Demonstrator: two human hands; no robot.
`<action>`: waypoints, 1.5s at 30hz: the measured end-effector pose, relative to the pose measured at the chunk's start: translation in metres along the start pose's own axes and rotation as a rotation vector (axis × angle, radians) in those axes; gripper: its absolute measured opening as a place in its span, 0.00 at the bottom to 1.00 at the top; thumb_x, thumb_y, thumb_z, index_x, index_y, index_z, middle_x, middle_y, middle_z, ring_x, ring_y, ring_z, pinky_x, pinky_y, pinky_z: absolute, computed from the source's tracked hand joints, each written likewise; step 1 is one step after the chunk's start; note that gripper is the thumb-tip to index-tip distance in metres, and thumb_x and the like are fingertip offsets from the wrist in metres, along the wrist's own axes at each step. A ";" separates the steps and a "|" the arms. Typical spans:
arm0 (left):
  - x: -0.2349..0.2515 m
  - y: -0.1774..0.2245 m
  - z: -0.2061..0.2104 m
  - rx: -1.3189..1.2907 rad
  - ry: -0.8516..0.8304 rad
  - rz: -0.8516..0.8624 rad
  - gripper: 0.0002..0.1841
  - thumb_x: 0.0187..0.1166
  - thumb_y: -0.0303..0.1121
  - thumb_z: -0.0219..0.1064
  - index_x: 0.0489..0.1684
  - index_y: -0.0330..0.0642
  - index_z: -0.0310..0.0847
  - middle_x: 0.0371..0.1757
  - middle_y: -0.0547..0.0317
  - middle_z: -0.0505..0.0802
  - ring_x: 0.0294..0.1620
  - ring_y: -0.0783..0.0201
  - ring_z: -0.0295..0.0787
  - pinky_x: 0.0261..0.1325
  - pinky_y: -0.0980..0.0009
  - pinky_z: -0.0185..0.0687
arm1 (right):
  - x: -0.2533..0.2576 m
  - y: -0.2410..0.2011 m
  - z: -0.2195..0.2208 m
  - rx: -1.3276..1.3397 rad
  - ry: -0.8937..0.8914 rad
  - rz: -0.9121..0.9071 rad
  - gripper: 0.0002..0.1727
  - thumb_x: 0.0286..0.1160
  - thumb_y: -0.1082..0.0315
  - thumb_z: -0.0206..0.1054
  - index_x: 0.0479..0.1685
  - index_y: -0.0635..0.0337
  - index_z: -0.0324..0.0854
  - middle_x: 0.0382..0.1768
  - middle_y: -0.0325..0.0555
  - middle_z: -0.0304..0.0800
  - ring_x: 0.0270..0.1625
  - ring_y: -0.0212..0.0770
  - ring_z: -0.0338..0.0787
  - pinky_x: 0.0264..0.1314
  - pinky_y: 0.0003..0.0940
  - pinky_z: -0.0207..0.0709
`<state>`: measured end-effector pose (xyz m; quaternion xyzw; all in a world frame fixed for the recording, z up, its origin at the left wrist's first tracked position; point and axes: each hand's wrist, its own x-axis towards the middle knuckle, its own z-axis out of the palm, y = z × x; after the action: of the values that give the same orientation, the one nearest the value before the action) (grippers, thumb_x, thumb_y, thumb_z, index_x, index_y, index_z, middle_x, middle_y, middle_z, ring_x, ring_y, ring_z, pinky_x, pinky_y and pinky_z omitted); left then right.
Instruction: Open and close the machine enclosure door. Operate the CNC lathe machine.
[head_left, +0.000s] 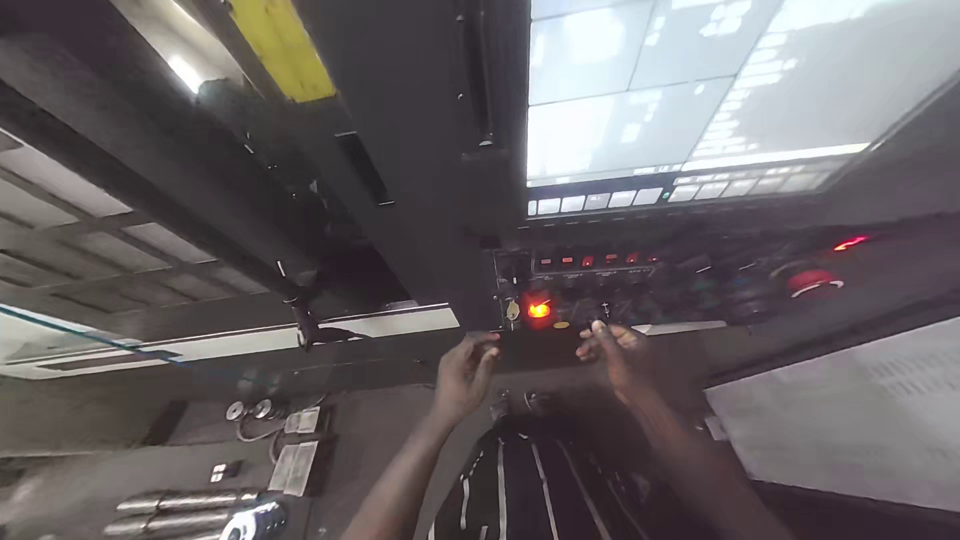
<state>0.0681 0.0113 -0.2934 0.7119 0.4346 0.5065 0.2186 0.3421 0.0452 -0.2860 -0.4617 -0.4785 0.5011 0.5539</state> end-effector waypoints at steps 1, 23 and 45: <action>0.001 -0.002 0.006 -0.031 -0.047 -0.038 0.17 0.86 0.32 0.62 0.67 0.32 0.80 0.46 0.57 0.94 0.42 0.71 0.91 0.47 0.71 0.90 | 0.000 0.001 0.000 -0.007 0.003 -0.003 0.17 0.88 0.68 0.56 0.36 0.67 0.87 0.22 0.40 0.93 0.24 0.34 0.92 0.35 0.32 0.91; 0.032 0.002 0.032 -0.449 -0.131 -0.212 0.14 0.85 0.24 0.61 0.64 0.31 0.81 0.53 0.54 0.96 0.48 0.62 0.95 0.52 0.66 0.93 | -0.001 -0.006 0.011 -0.032 0.133 0.069 0.20 0.90 0.65 0.57 0.34 0.70 0.87 0.20 0.45 0.92 0.22 0.36 0.91 0.31 0.32 0.88; 0.031 0.002 0.034 -0.441 -0.111 -0.212 0.13 0.85 0.24 0.62 0.63 0.30 0.81 0.52 0.51 0.96 0.48 0.60 0.96 0.53 0.64 0.94 | -0.005 -0.003 0.017 -0.144 0.208 -0.049 0.19 0.87 0.64 0.61 0.30 0.66 0.88 0.16 0.40 0.90 0.18 0.32 0.87 0.27 0.29 0.86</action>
<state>0.1028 0.0407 -0.2889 0.6239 0.3732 0.5236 0.4442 0.3253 0.0404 -0.2817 -0.5378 -0.4644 0.4012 0.5781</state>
